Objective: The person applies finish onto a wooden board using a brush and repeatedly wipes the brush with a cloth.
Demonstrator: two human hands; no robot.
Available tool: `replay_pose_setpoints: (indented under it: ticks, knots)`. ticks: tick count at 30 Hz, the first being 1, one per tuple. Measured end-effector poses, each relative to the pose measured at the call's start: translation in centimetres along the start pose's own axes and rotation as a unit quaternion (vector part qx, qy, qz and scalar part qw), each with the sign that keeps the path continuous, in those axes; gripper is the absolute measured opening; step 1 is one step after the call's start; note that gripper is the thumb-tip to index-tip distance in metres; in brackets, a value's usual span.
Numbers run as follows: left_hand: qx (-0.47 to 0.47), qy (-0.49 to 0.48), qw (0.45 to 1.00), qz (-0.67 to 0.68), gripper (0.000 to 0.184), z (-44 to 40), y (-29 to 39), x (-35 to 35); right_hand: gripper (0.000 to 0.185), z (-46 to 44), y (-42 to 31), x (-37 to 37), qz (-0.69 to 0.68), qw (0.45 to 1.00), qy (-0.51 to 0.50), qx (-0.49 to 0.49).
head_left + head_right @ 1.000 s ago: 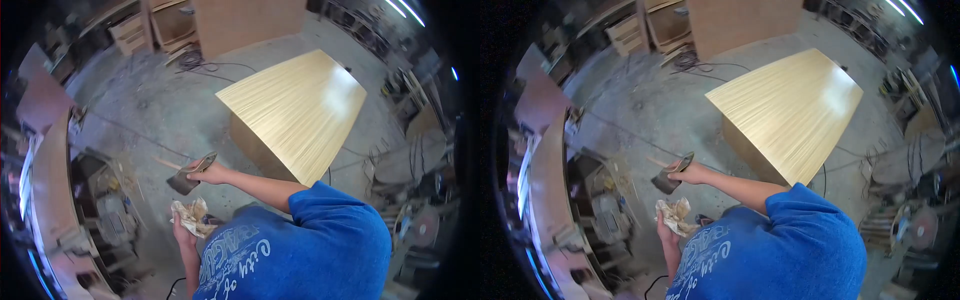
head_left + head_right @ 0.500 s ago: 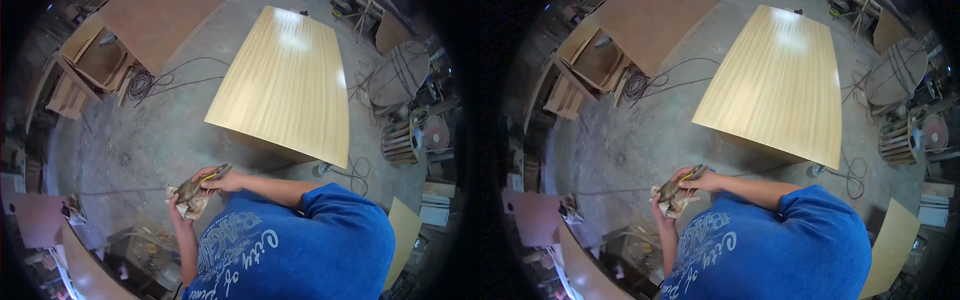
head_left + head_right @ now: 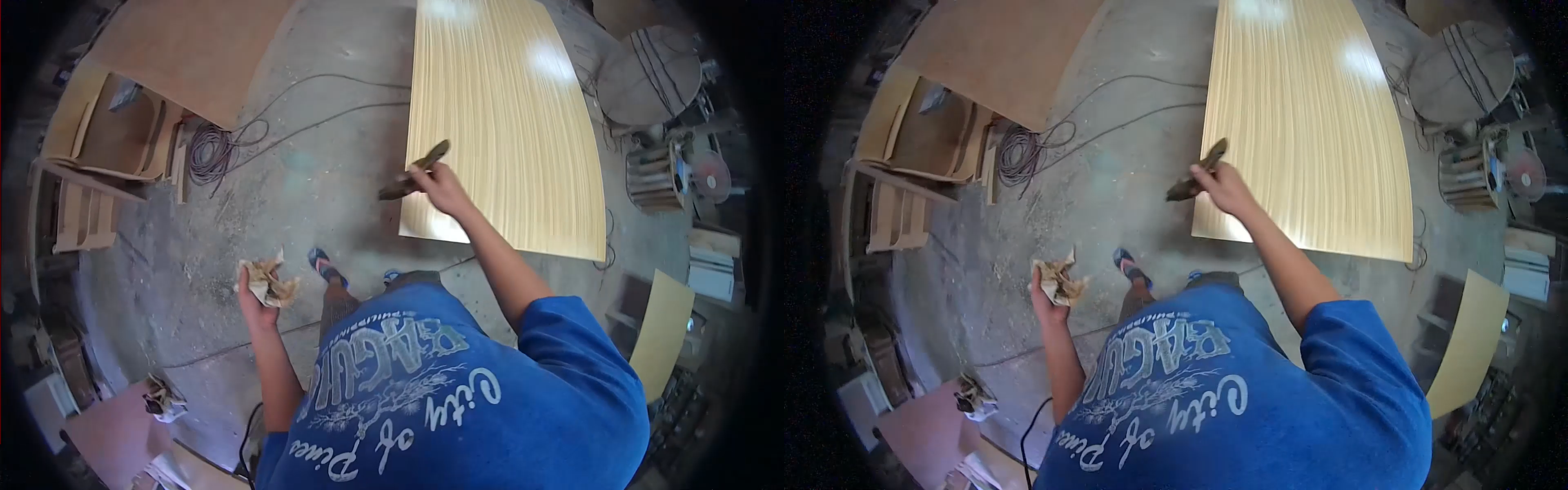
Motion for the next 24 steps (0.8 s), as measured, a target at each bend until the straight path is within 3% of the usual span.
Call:
replay_pose_setpoints:
  ticks: [2,4,7,8,10,16,24]
  knots:
    - [-0.017,-0.002,0.999,-0.027,0.032,-4.9,2.9,0.6,0.052,0.6,1.5,-0.3,0.025,0.997,0.05,0.051]
    - [-0.037,-0.005,0.998,-0.05,0.032,-10.0,4.7,2.6,0.05,2.4,2.1,0.5,0.141,0.976,0.11,0.124]
    - [-0.107,-0.01,0.989,-0.101,0.032,-15.3,7.2,3.9,0.046,3.8,2.9,2.4,0.253,0.938,0.038,0.234]
    - [-0.125,-0.016,0.985,-0.117,0.032,-17.2,7.8,4.6,0.046,4.0,4.8,3.2,0.242,0.935,0.018,0.26]
    - [-0.16,-0.043,0.975,-0.145,0.03,-19.7,8.7,5.4,0.047,3.7,0.6,4.9,0.167,0.924,0.001,0.344]
    - [-0.194,-0.058,0.958,-0.203,0.028,-27.4,10.0,7.9,0.047,-0.5,6.1,5.8,0.272,0.875,0.028,0.4]
    - [-0.21,-0.015,0.945,-0.25,0.03,-38.2,8.9,13.2,0.044,-14.5,8.2,1.0,0.254,0.878,0.106,0.39]
Point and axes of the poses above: each hand's wrist, its own z-axis away from the middle knuckle, its own x-axis out of the palm, y = z × x, the point moved 2 cm from there along -z, towards the middle knuckle, and after that the axes turned 4 degrees about z, right-handed, at the moved point
